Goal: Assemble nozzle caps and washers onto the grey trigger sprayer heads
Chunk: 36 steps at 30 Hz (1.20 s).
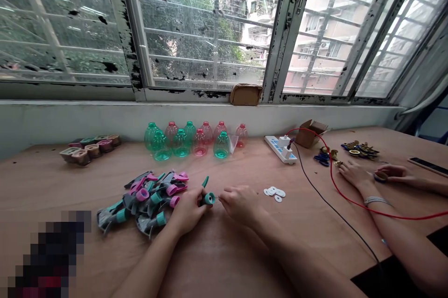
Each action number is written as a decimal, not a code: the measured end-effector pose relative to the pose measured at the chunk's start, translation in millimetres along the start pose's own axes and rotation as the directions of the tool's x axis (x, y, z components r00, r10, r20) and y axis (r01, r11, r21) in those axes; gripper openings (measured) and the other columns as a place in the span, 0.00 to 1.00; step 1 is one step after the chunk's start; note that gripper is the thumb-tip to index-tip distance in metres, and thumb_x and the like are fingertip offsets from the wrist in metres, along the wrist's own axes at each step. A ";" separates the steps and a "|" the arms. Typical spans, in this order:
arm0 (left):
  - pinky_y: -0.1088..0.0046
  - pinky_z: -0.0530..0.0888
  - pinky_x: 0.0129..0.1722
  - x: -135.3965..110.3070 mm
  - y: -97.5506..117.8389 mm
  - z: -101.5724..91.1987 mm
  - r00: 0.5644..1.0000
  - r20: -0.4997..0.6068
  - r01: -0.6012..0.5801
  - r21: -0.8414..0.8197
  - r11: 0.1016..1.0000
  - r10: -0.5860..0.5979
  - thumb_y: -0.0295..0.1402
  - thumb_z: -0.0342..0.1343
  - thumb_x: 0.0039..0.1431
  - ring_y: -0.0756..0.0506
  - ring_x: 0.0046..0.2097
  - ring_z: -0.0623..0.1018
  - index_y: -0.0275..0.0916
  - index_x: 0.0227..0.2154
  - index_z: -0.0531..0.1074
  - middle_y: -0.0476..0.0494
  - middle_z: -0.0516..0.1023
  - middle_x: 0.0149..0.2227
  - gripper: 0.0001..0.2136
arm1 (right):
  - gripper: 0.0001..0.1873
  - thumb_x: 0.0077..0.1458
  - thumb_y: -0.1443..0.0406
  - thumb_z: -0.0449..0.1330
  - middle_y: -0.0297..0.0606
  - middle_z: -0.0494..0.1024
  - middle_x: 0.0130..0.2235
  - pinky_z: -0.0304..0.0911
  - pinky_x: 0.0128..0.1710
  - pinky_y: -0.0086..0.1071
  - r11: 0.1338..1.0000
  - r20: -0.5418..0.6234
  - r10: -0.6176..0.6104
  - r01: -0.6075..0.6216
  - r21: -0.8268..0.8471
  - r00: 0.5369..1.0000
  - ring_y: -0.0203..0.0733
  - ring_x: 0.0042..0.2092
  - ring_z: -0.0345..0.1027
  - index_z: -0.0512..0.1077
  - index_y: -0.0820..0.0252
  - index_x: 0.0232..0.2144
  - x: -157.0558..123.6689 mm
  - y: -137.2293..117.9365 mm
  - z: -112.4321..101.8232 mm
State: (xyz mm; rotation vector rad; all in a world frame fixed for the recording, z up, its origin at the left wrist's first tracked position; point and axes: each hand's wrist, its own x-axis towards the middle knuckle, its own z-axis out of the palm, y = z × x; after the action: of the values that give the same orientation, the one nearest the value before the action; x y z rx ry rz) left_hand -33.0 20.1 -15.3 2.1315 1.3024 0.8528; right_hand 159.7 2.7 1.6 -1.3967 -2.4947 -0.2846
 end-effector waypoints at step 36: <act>0.76 0.60 0.29 -2.1 5.8 2.3 0.987 0.132 -0.104 0.105 0.989 0.090 0.30 0.54 0.49 0.48 0.31 0.70 0.39 0.33 0.75 0.49 0.75 0.28 0.08 | 0.08 0.54 0.64 0.60 0.32 0.80 0.28 0.50 0.27 0.28 0.966 -0.017 -0.140 0.140 0.218 0.990 0.36 0.28 0.70 0.80 0.50 0.28 -3.9 27.6 2.5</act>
State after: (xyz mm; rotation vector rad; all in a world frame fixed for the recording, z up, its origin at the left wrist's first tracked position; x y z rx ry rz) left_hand -28.7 15.5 -13.4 2.3124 1.2162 0.6845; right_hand 184.9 14.5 -0.9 -1.1365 -2.5382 -0.0359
